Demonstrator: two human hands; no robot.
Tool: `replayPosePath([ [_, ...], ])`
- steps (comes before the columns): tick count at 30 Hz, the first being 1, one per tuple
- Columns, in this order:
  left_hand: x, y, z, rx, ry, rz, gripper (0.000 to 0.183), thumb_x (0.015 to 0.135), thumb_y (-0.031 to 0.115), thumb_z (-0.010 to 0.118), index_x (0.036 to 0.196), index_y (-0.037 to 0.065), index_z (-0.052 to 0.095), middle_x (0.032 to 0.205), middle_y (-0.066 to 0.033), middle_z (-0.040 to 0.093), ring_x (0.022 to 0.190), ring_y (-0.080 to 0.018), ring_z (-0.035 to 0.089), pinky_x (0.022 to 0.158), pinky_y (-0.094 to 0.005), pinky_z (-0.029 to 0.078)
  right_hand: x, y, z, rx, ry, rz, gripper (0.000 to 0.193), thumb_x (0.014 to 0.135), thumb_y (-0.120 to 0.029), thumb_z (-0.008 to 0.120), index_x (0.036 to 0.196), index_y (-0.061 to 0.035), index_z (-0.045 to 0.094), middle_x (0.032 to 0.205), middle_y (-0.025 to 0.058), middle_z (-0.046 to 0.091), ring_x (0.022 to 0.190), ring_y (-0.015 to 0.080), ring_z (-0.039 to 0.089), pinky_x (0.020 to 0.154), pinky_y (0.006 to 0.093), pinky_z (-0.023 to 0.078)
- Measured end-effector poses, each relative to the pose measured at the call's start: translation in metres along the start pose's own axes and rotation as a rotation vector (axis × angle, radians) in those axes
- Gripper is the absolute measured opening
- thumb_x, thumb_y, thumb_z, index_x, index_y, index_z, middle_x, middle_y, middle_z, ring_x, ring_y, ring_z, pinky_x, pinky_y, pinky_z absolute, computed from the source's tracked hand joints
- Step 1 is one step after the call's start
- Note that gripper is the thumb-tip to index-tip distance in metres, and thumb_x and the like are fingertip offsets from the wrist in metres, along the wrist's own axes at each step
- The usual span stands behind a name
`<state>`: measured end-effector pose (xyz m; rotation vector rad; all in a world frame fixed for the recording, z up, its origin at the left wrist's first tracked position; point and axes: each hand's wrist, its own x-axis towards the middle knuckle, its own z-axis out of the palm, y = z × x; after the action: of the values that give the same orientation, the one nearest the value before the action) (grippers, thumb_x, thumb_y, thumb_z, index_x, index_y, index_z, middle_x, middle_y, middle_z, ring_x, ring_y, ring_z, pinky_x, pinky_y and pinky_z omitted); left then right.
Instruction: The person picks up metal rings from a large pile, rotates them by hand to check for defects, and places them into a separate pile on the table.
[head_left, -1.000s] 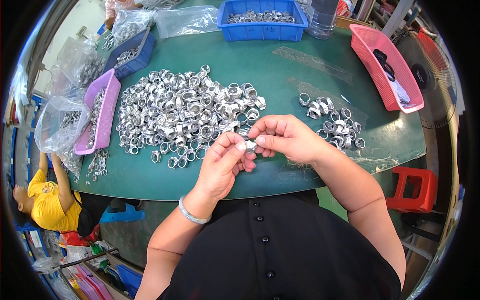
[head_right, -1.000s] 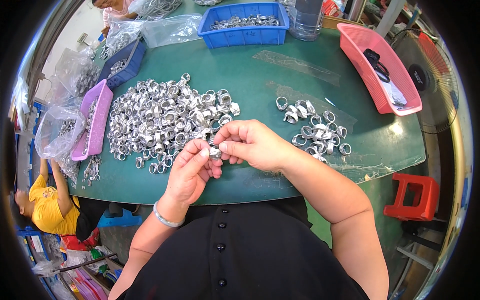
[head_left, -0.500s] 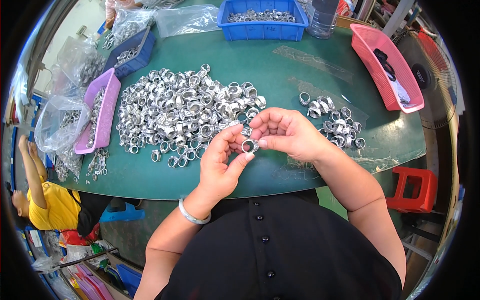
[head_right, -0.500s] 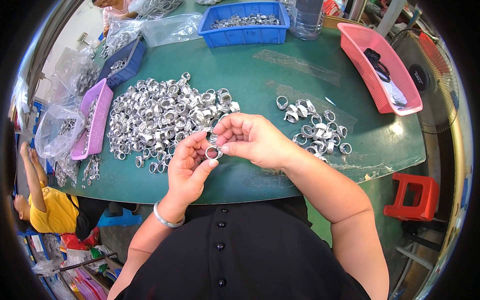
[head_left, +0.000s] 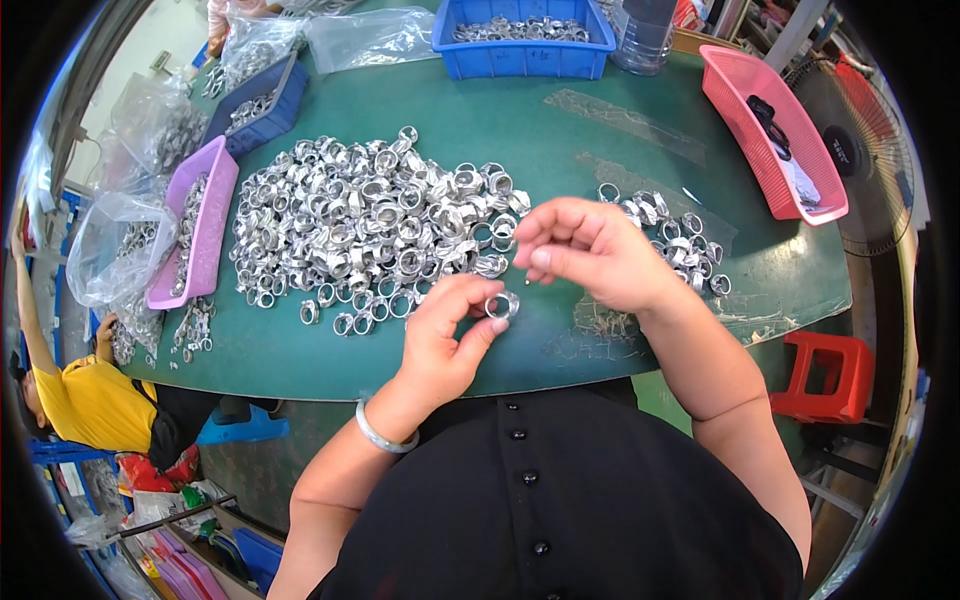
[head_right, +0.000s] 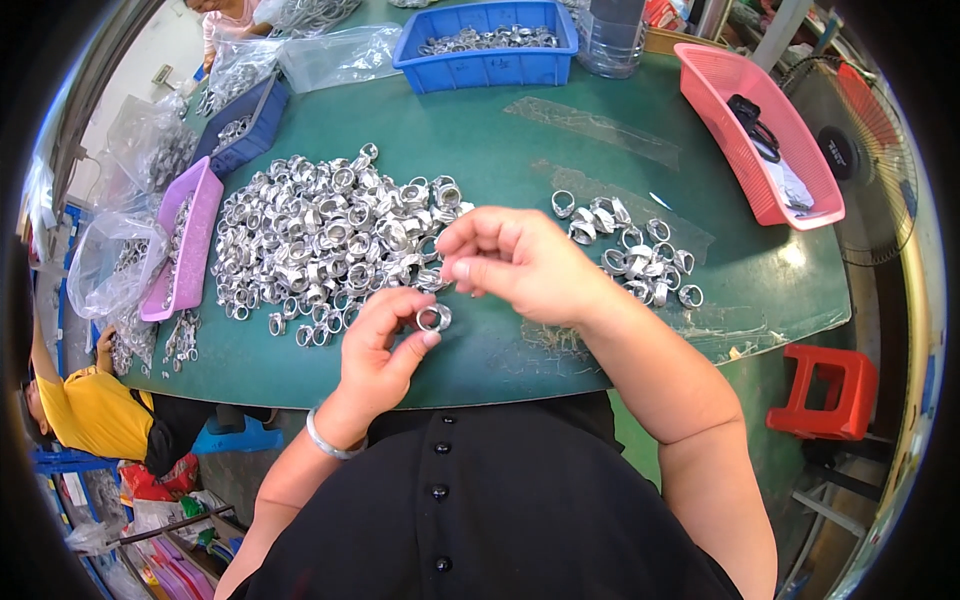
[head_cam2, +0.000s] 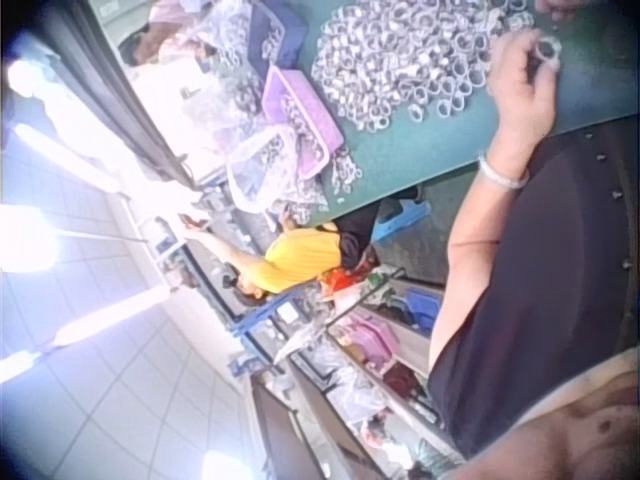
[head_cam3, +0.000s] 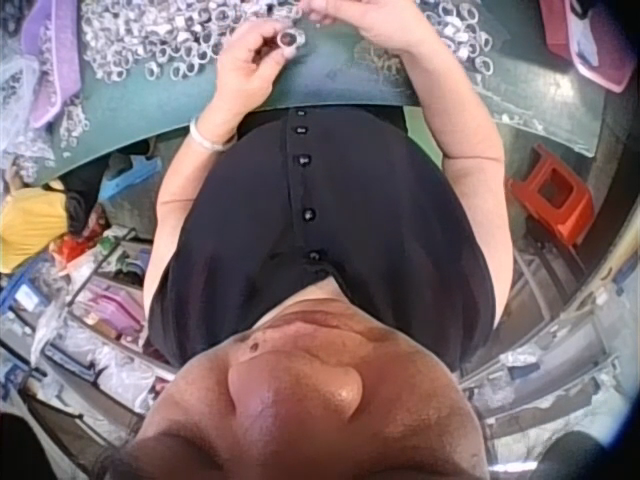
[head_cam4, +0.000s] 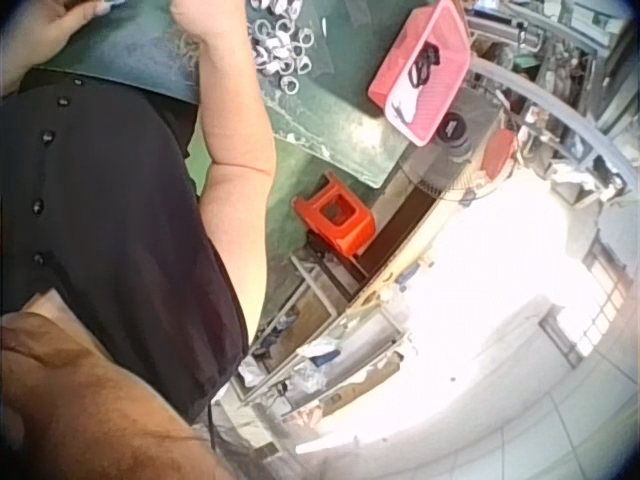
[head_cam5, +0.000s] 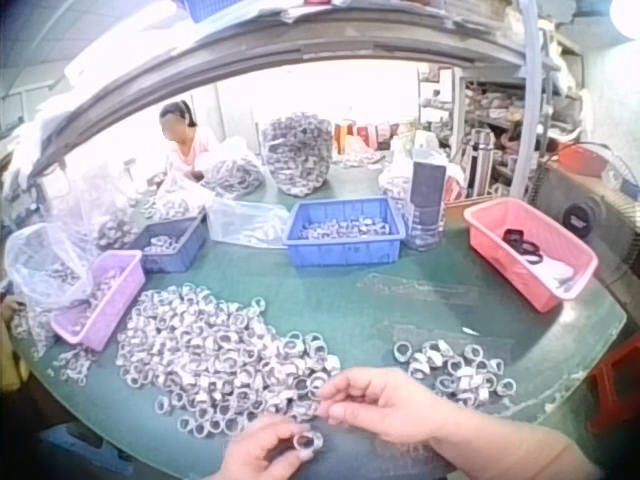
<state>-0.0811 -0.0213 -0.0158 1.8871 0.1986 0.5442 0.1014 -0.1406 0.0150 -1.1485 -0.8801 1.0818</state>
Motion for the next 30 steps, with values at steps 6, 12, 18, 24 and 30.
replayPosePath([
  [6, -0.007, -0.005, -0.003, 0.601, -0.055, 0.252, 0.032, 0.068, -0.001, 0.069, 0.099, 0.001, 0.062, 0.094, -0.0117, 0.057, 0.085, -0.0284, 0.055, 0.074, -0.0357, 0.045, -0.004, -0.021, -0.040, -0.351, 0.356, -0.227, 0.016, 0.088, -0.003, 0.055, 0.103, 0.0013, 0.058, 0.088, 0.0033, 0.063, 0.079, 0.0083, 0.059, 0.072, 0.0229, 0.048],
  [12, -0.009, -0.007, -0.002, 0.765, 0.040, 0.242, 0.035, 0.067, 0.000, 0.069, 0.101, -0.001, 0.060, 0.094, -0.0130, 0.055, 0.083, -0.0307, 0.052, 0.072, -0.0376, 0.044, -0.012, -0.025, -0.073, -1.441, 0.406, -0.148, 0.026, 0.081, -0.016, 0.064, 0.102, -0.0009, 0.061, 0.096, 0.0141, 0.062, 0.095, 0.0259, 0.060, 0.081, 0.0377, 0.048],
  [18, -0.007, -0.001, -0.001, 0.750, 0.032, 0.225, 0.040, 0.067, 0.001, 0.070, 0.105, 0.000, 0.059, 0.095, -0.0130, 0.055, 0.082, -0.0297, 0.052, 0.072, -0.0383, 0.043, 0.002, -0.011, -0.063, -1.780, 0.259, 0.222, 0.041, 0.073, -0.036, 0.071, 0.097, -0.0037, 0.064, 0.096, 0.0123, 0.061, 0.097, 0.0297, 0.055, 0.081, 0.0398, 0.046],
  [24, -0.008, 0.004, -0.003, 0.696, 0.008, 0.258, 0.039, 0.067, 0.003, 0.072, 0.104, 0.001, 0.060, 0.096, -0.0123, 0.055, 0.082, -0.0283, 0.052, 0.071, -0.0358, 0.043, -0.001, -0.008, -0.062, -1.609, 0.212, -0.043, 0.028, 0.072, -0.017, 0.071, 0.096, -0.0052, 0.063, 0.094, 0.0099, 0.061, 0.092, 0.0264, 0.054, 0.081, 0.0384, 0.044],
  [30, 0.001, 0.009, -0.006, 0.550, 0.063, 0.285, 0.040, 0.070, 0.003, 0.071, 0.107, 0.000, 0.059, 0.099, -0.0142, 0.056, 0.085, -0.0280, 0.056, 0.074, -0.0342, 0.046, -0.005, -0.026, -0.024, -0.601, -0.028, -0.096, 0.031, 0.082, -0.001, 0.061, 0.113, -0.0012, 0.058, 0.090, 0.0039, 0.062, 0.083, 0.0107, 0.055, 0.077, 0.0269, 0.047],
])
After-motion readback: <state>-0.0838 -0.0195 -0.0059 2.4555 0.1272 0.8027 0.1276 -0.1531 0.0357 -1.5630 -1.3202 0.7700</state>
